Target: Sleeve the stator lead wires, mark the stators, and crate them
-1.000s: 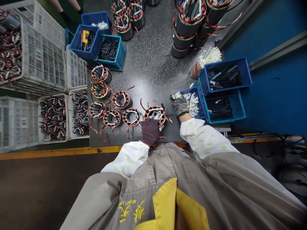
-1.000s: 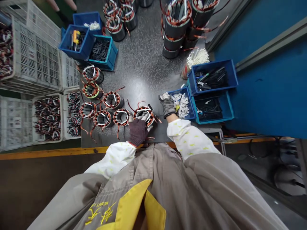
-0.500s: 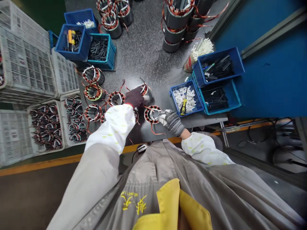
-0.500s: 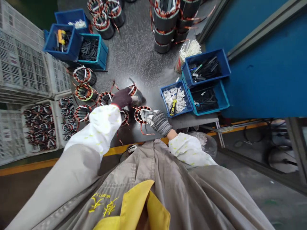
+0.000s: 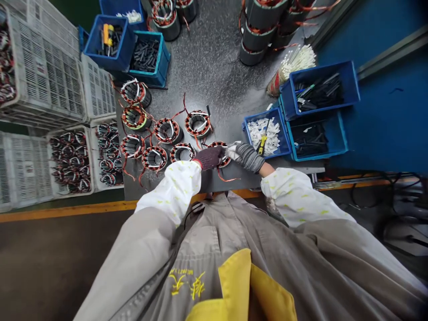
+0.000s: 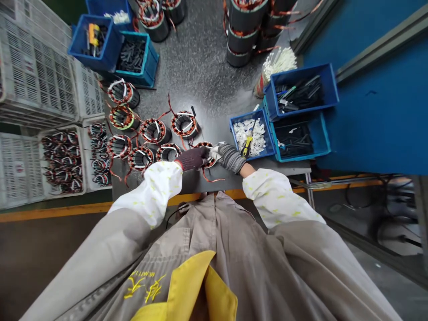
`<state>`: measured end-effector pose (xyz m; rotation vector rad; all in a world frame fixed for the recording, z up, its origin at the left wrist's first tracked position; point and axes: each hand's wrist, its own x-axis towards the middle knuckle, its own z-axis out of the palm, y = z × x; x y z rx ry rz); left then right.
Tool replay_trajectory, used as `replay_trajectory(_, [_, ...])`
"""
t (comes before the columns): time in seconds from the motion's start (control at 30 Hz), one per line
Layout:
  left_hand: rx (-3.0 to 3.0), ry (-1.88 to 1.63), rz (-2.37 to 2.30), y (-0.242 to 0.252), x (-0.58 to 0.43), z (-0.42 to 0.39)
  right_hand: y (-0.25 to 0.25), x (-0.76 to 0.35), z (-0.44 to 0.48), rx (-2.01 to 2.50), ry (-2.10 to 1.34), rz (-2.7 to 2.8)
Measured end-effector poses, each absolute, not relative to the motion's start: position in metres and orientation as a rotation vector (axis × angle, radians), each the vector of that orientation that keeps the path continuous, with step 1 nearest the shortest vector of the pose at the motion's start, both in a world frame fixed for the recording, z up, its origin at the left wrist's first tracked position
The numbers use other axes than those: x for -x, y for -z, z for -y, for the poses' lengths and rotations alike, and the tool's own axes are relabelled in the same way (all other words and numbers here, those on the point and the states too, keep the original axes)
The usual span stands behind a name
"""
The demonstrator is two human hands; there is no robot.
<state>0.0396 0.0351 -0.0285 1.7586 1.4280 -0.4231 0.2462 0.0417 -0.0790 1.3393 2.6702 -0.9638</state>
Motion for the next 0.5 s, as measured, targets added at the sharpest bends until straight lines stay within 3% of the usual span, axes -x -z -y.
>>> replay_trajectory(0.17, [-1.551,0.115,-1.684,0.029,-0.017,-0.010,0.056,-0.213,-0.024,-1.160,0.676,-2.573])
replay_trajectory(0.33, [-1.254,-0.218,-1.764,0.041,-0.012,0.015,0.052,-0.199,-0.017,-1.173,0.711,-2.582])
replay_trajectory(0.5, [-1.192,-0.264,-1.723,0.044,-0.018,0.019,0.071,-0.195,-0.007,-1.378,0.810,-2.545])
